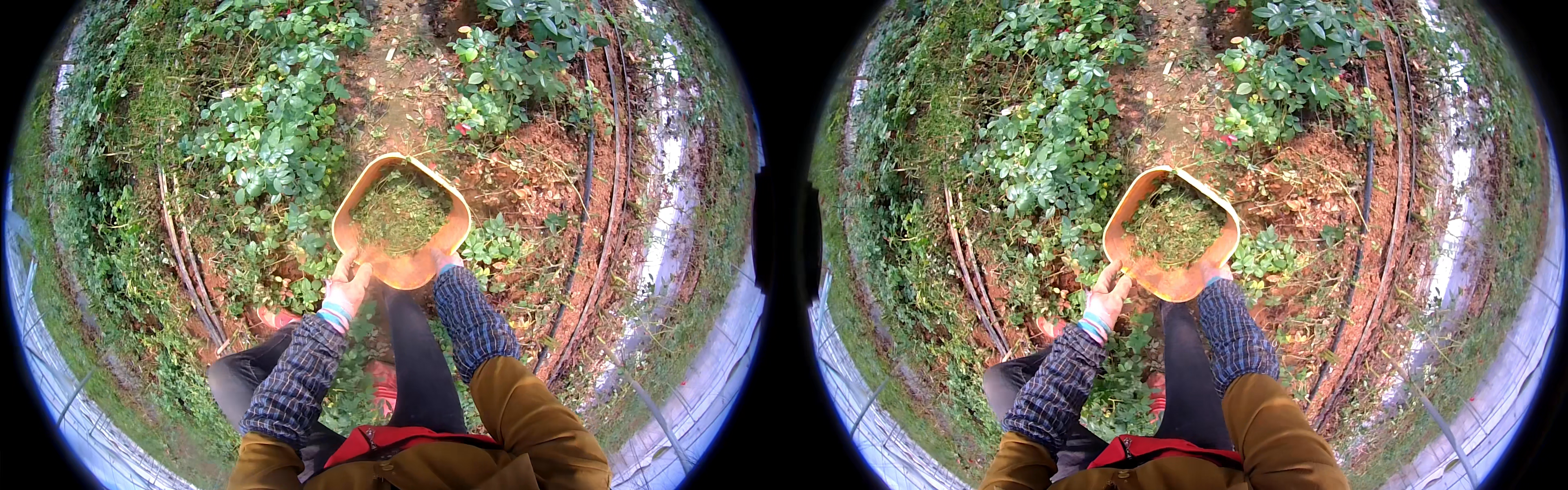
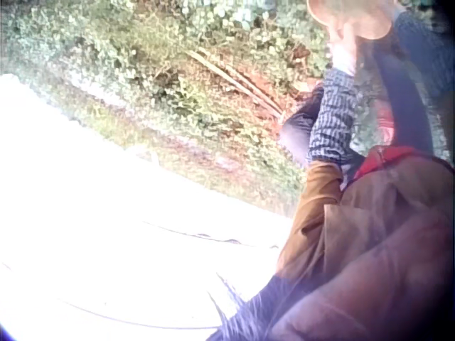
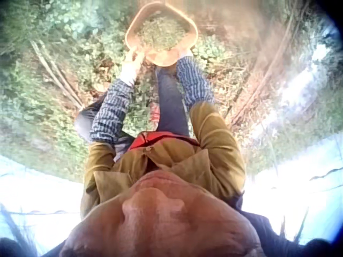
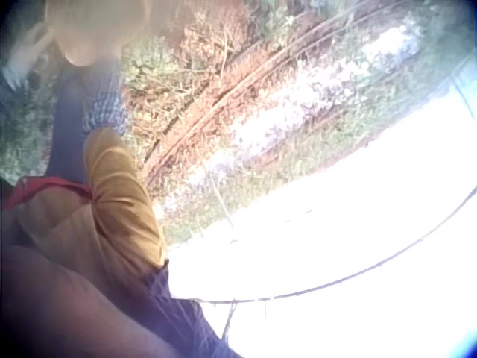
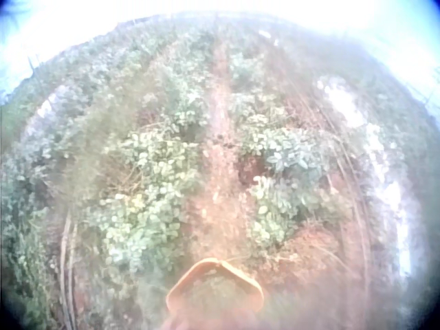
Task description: The person uses a hoe to loosen soil and remove weeds from a garden bed. They pull out weeds by hand and place them into an orange bucket. The person occasionally sits on the ground while continuing to weed.
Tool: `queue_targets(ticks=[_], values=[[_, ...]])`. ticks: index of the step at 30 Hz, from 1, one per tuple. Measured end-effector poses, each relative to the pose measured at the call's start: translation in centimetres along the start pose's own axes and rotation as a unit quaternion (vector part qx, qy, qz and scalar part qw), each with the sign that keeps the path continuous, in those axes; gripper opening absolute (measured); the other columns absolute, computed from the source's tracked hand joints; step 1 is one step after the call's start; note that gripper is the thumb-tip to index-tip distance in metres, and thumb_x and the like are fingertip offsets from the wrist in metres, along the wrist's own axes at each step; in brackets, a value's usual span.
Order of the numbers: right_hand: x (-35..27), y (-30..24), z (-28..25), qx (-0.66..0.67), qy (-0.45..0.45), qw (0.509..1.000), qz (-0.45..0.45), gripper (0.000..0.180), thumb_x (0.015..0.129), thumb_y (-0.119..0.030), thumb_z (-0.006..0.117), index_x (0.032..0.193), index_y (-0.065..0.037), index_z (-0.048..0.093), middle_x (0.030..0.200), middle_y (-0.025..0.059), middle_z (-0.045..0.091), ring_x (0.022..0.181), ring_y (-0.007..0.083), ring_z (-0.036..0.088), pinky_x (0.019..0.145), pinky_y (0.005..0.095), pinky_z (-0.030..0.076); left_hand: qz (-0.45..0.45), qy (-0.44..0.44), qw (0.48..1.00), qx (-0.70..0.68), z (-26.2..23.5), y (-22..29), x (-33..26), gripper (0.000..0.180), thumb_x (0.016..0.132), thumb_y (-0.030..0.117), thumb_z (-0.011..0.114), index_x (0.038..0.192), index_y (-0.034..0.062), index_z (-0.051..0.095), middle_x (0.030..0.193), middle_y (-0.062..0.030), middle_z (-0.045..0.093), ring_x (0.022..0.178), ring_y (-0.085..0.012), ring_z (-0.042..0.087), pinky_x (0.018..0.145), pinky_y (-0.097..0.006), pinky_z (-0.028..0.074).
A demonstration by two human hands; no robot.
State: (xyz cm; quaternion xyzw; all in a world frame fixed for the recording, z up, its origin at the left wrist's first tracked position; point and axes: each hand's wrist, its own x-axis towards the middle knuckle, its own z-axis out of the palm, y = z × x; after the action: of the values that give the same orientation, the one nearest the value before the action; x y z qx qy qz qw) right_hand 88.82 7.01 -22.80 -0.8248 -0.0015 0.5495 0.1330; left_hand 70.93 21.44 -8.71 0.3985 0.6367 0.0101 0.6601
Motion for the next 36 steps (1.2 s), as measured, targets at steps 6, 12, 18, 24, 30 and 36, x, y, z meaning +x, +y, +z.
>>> queue_targets(ticks=[6,12,18,24,30,36], values=[[1.1,-5.1,-2.4,-0.044,-0.041,0.995,0.079,0.043,0.084,-0.03,0.062,0.105,0.008,0.061,0.091,0.0196,0.068,0.083,0.0259,0.067,0.07,0.0359,0.052,-0.114,0.003,0.989,-0.098,-0.9,5.1,-0.4,0.048,0.095,0.026,0.056,0.138,0.01,0.042,0.109,-0.0023,0.063,0.091,-0.0123,0.062,0.07,-0.025,0.052],[3.8,-17.5,-5.8,0.25,-0.037,0.96,0.118,0.017,0.083,-0.011,0.059,0.087,0.005,0.054,0.06,0.0146,0.055,0.04,0.0231,0.051,0.033,0.0353,0.041,-0.077,0.031,0.979,-0.188,-4.4,6.7,0.3,0.045,0.096,0.026,0.055,0.136,0.0099,0.044,0.108,-0.0054,0.065,0.092,-0.0144,0.064,0.072,-0.029,0.054],[7.6,-31.4,-10.5,0.451,-0.085,0.881,0.116,0.017,0.092,-0.025,0.052,0.089,-0.008,0.051,0.058,0.0031,0.053,0.042,0.0129,0.05,0.031,0.0201,0.039,-0.107,0.06,0.964,-0.237,-8.7,5.9,3.2,0.046,0.097,0.03,0.053,0.138,0.0118,0.042,0.109,-0.0052,0.065,0.092,-0.0147,0.064,0.072,-0.03,0.054],[14.6,-43.6,-6.1,0.519,-0.105,0.848,-0.027,0.017,0.093,-0.021,0.053,0.097,-0.004,0.051,0.076,0.0117,0.063,0.061,0.0213,0.062,0.046,0.028,0.052,-0.158,0.042,0.96,-0.229,-10.6,4.0,4.3,0.042,0.097,0.031,0.052,0.135,0.0134,0.046,0.111,-0.0061,0.064,0.098,-0.0173,0.063,0.075,-0.031,0.054],[19.8,-43.5,-2.7,0.362,-0.234,0.893,-0.129,0.041,0.091,-0.029,0.059,0.124,-0.005,0.052,0.108,0.0208,0.064,0.08,0.0206,0.066,0.053,0.0256,0.056,-0.224,0.036,0.944,-0.242,-7.4,1.1,5.9,0.044,0.097,0.032,0.052,0.136,0.0126,0.045,0.112,-0.006,0.064,0.099,-0.0176,0.063,0.075,-0.03,0.053],[16.9,-30.8,3.0,-0.342,-0.129,0.906,-0.213,0.072,0.085,-0.045,0.06,0.145,-0.014,0.036,0.138,0.0166,0.049,0.126,0.0329,0.047,0.108,0.0469,0.034,-0.214,0.007,0.937,-0.276,-0.2,-1.3,7.0,0.055,0.097,0.033,0.053,0.144,0.0127,0.034,0.118,-0.0073,0.061,0.105,-0.0183,0.06,0.082,-0.032,0.052]])
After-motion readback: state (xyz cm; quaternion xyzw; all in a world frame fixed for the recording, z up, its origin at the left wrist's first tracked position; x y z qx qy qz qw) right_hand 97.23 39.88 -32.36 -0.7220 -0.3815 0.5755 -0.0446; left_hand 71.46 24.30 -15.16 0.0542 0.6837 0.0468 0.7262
